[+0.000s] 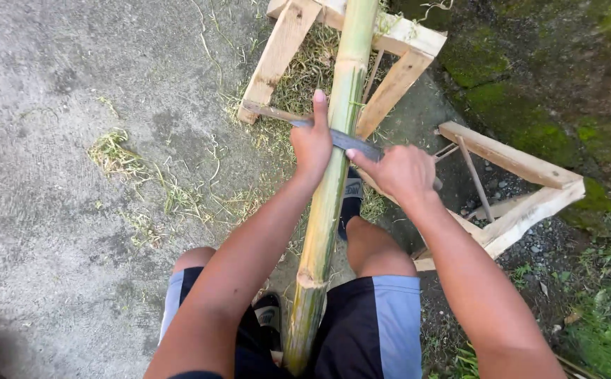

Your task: Shaving and smoothing a bamboo pole using a knife.

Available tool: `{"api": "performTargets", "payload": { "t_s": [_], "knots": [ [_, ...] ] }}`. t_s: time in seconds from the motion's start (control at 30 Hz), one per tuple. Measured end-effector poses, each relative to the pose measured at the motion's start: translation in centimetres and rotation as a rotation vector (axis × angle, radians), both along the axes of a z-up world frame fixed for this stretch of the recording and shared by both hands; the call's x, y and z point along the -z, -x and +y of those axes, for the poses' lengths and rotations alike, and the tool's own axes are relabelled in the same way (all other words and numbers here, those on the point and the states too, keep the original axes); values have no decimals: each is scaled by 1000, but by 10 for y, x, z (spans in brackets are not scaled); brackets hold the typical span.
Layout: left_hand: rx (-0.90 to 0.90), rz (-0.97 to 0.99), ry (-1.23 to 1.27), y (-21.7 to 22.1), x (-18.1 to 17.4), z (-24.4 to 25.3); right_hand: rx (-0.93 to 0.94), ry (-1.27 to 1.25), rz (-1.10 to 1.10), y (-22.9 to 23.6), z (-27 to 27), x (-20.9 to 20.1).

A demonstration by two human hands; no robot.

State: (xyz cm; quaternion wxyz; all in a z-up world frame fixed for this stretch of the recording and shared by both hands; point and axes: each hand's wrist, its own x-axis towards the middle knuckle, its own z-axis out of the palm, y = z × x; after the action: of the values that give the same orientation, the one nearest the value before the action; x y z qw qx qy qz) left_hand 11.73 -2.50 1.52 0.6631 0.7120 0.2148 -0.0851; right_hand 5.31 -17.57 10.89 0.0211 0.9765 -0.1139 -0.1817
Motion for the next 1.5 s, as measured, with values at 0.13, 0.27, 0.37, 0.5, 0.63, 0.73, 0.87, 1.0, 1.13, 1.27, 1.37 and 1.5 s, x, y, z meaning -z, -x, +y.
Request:
{"api": "performTargets", "payload": {
  "t_s": [0.13, 0.27, 0.37, 0.5, 0.63, 0.73, 0.87, 1.0, 1.13, 1.27, 1.37, 1.5],
  "knots": [
    [-3, 38, -54, -34, 35, -20, -136, 8, -166, -17, -9, 14],
    [-64, -41, -49, -58, 16, -24, -43, -35, -170, -36, -8, 1],
    [-89, -126, 31, -12, -2, -8, -50, 21, -57, -16, -5, -1],
    [-65, -29, 44, -43, 22, -25, -140, 24, -142, -31, -20, 20],
    [-82, -119, -64, -75, 18, -34, -119, 46, -208, -48, -18, 13],
    [-31, -106, 24, -27, -7, -10, -100, 16, -141, -17, -11, 2],
    [18, -109, 80, -2, -7, -3, -120, 59, -62, -6, -19, 21],
    [17, -104, 78, -68, 7, -27, -177, 48, -236, -48, -17, 12],
    [-38, -61, -6, -39, -3, -20, -36, -24, -151, -35, -12, -6],
    [-66, -91, 98, -39, -2, -18, -77, 32, -69, -34, -20, 10],
    [-74, -54, -66, -102, 16, -39, -97, 34, -164, -70, -29, 23],
    [-83, -112, -42, -82, 15, -34, -87, 24, -207, -60, -22, 8]
  ]
}}
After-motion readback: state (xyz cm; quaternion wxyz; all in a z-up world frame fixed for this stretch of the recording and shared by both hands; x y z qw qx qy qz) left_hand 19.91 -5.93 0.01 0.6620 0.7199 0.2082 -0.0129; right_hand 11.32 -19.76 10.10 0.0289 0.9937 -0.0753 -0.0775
